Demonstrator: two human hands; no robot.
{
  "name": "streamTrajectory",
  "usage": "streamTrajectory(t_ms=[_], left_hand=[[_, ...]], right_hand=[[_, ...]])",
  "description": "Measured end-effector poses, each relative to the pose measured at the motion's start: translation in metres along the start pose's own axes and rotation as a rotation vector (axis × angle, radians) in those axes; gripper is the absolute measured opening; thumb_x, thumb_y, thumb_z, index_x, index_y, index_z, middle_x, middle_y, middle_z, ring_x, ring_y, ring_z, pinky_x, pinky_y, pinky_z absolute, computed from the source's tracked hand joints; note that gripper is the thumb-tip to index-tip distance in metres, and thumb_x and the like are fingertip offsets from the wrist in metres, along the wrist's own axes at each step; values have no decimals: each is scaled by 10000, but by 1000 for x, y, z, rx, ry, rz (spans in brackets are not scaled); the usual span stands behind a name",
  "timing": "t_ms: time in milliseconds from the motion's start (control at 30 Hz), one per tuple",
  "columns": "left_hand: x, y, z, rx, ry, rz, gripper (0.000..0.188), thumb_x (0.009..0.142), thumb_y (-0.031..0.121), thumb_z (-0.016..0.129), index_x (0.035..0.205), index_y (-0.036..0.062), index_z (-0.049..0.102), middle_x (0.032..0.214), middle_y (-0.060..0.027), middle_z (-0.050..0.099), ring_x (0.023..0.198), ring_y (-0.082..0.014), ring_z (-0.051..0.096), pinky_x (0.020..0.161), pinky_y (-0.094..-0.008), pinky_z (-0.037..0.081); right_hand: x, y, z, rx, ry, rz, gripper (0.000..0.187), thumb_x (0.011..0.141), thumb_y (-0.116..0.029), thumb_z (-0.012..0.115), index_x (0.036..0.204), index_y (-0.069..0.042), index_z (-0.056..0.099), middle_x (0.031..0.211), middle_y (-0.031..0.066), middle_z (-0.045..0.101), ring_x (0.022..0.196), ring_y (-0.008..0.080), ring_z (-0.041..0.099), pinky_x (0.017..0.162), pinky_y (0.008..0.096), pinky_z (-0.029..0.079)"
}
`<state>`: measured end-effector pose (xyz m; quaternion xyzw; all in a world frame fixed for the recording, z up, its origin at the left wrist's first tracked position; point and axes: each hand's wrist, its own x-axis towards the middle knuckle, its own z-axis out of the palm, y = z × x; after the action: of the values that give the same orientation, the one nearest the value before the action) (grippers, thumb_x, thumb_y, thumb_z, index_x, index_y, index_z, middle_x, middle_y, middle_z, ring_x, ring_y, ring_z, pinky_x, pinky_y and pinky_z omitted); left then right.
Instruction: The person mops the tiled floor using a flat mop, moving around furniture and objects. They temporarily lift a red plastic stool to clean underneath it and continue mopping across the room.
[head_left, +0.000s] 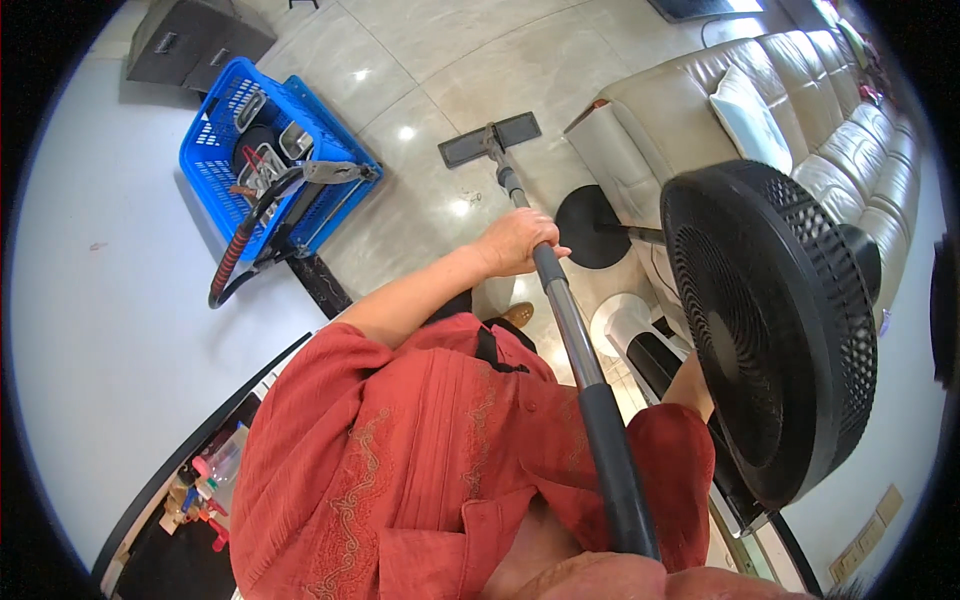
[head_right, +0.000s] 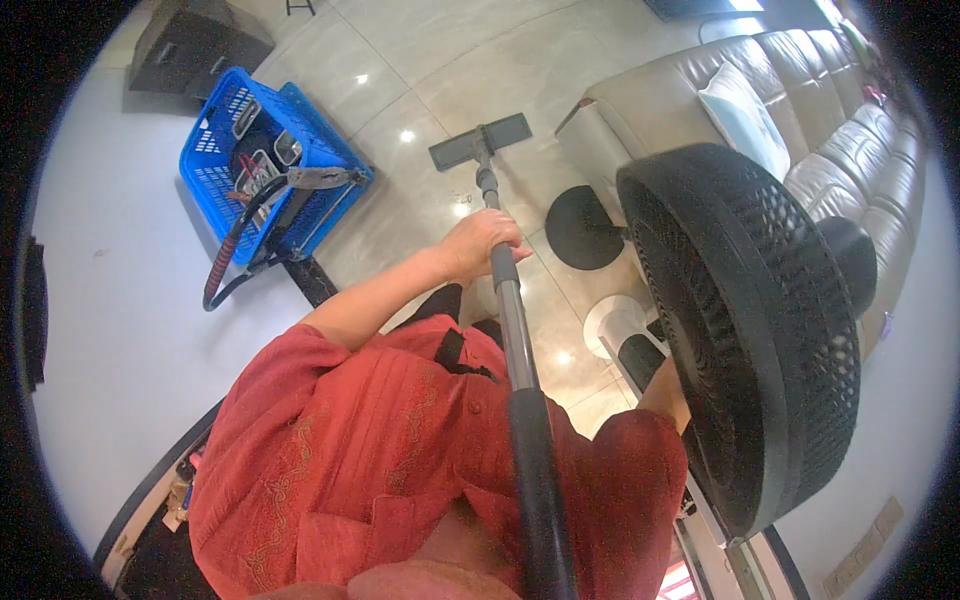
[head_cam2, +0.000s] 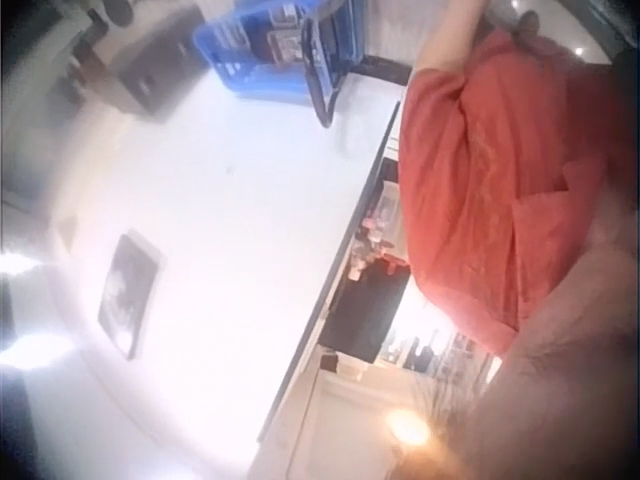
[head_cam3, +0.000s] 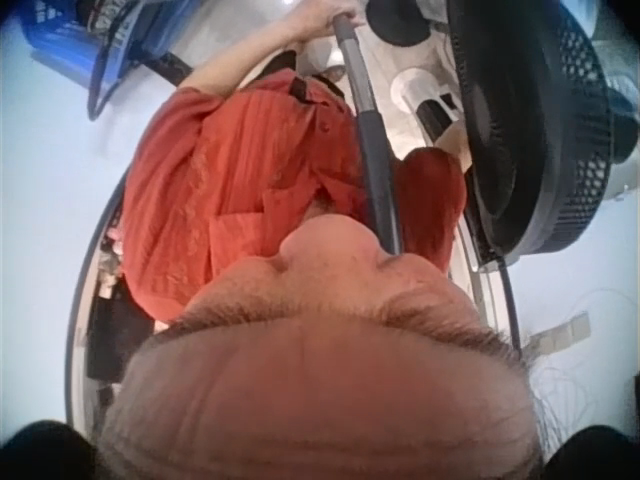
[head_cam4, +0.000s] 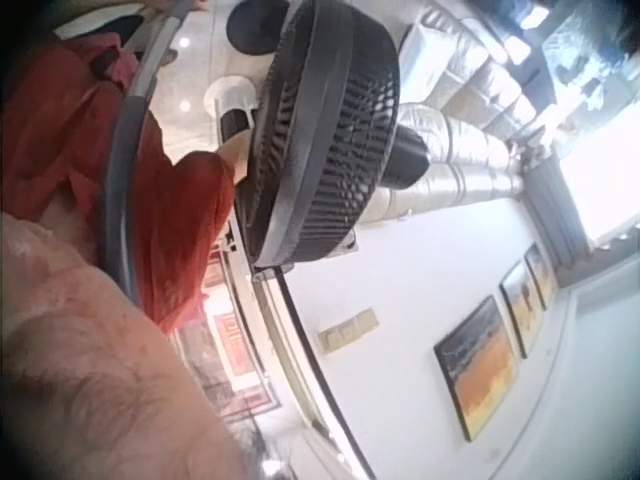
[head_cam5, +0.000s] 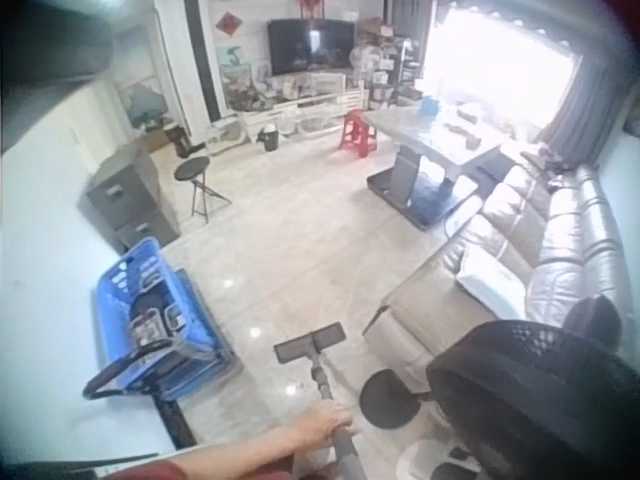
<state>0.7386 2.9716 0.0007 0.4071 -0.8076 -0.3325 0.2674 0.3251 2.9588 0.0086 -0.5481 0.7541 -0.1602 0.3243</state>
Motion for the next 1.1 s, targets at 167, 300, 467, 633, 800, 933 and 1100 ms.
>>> streamTrajectory(t_ms=[167,300,467,633,800,933,1100], left_hand=[[-4,1,3,-17,50,-22,287,838,286,705,680,83,579,707,-105,595,723,-324,594,652,-420,467],[-2,0,10,-44,47,38,301,833,273,707,655,75,567,687,-109,589,687,-338,583,644,-434,458],[-12,-6,41,-19,134,216,314,824,285,705,623,98,553,649,-98,583,659,-324,570,649,-417,464],[5,-11,46,66,-29,209,203,779,236,660,613,136,599,632,-52,612,652,-262,639,585,-398,512],[19,-18,-7,60,-41,254,109,717,259,681,653,192,622,633,-62,604,638,-279,636,562,-412,505],[11,-110,-36,102,-51,-11,97,705,247,697,777,182,709,769,-76,673,774,-311,666,680,-431,528],[-5,-167,-28,248,145,-135,239,790,287,668,670,82,641,768,-153,641,787,-350,629,729,-442,517]], right_hand=[[-53,26,34,233,-103,93,360,969,-229,602,1228,21,591,1136,69,647,1023,187,588,917,319,480],[-159,18,111,876,-284,221,458,907,-60,653,1335,38,522,1259,134,614,1112,212,618,917,330,505],[-214,-163,29,609,-320,-377,913,735,-59,774,1502,-23,279,1458,206,429,1391,286,384,1144,411,300],[-240,-231,-33,648,-446,-650,287,698,-243,829,876,-85,667,864,84,678,1007,308,631,1110,519,315],[-232,-258,-30,706,-362,-714,330,679,-295,866,779,-107,614,827,72,682,1012,346,640,1087,582,336],[-205,-275,-19,649,-476,-821,261,718,-181,834,839,-88,622,936,108,700,1124,379,617,1088,606,330],[-172,-293,51,624,-366,-1011,129,689,-7,656,724,-30,534,708,79,590,667,254,616,798,468,504]])
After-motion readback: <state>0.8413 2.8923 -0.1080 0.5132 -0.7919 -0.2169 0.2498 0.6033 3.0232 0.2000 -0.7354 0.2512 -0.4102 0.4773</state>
